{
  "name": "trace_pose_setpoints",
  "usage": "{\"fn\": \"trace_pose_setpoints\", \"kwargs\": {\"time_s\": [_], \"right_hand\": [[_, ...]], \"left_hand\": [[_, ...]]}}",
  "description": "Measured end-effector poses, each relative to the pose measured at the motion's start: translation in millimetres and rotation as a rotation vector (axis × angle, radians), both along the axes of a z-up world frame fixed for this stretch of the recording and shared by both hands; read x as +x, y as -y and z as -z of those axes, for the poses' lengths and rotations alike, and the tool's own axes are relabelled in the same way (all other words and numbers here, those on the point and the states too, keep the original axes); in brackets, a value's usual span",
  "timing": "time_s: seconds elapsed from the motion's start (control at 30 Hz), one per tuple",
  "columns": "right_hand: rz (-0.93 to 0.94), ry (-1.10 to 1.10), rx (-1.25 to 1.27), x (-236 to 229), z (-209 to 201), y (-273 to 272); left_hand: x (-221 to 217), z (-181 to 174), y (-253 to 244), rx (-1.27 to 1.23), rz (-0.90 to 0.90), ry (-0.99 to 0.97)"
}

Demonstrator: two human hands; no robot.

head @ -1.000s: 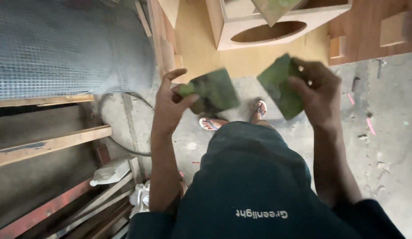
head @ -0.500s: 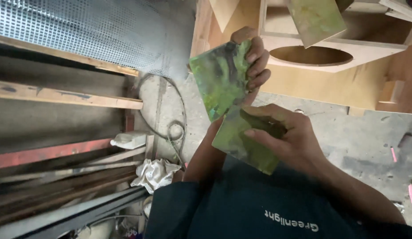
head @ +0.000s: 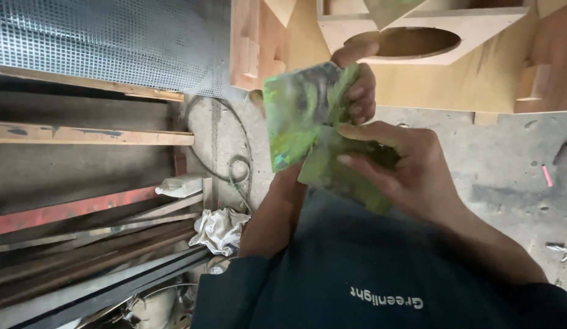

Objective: Applying wood filler to the joints and surfaces of wooden speaker boxes using small spreaders.

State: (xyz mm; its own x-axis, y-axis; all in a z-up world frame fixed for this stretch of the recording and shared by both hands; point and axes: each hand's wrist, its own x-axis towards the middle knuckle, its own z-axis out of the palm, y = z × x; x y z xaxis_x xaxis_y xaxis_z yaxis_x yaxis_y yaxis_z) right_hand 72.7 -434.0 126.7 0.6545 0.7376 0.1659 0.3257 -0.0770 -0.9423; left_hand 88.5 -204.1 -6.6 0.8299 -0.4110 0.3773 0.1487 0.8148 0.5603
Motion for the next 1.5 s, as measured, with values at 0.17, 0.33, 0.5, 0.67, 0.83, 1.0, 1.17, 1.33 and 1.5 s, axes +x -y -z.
{"fn": "trace_pose_setpoints", "kwargs": {"time_s": [0.17, 0.33, 0.5, 0.67, 0.83, 1.0, 1.17, 1.33, 1.5], "right_hand": [[0.036, -0.014, 0.052, 4, 5, 14], [0.038, 0.023, 0.059, 9, 14, 30], [-0.013, 0.136, 0.065, 18, 13, 27], [0.035, 0.103, 0.094, 6, 11, 20], [0.012, -0.039, 0.022, 4, 22, 24], [0.085, -0.173, 0.132, 2, 2, 13], [0.065, -0.331, 0.006, -14, 12, 16], [0.103, -0.323, 0.108, -7, -3, 0], [0.031, -0.435, 0.14, -25, 5, -5]], "left_hand": [[-20, -29, 25, 0.006, -0.065, -0.134], [-37, -54, 39, 0.011, -0.142, -0.253], [-31, -34, 53, -0.022, -0.118, -0.227], [-46, -36, 67, -0.336, 0.007, -0.35], [-2, 18, 31, 0.1, 0.025, -0.383], [3, 2, 45, 0.041, -0.023, -0.511], [22, -4, 32, 0.033, -0.04, -0.51], [-1, -14, 48, 0.025, -0.066, -0.508], [-32, -27, 42, 0.004, -0.179, -0.49]]}}
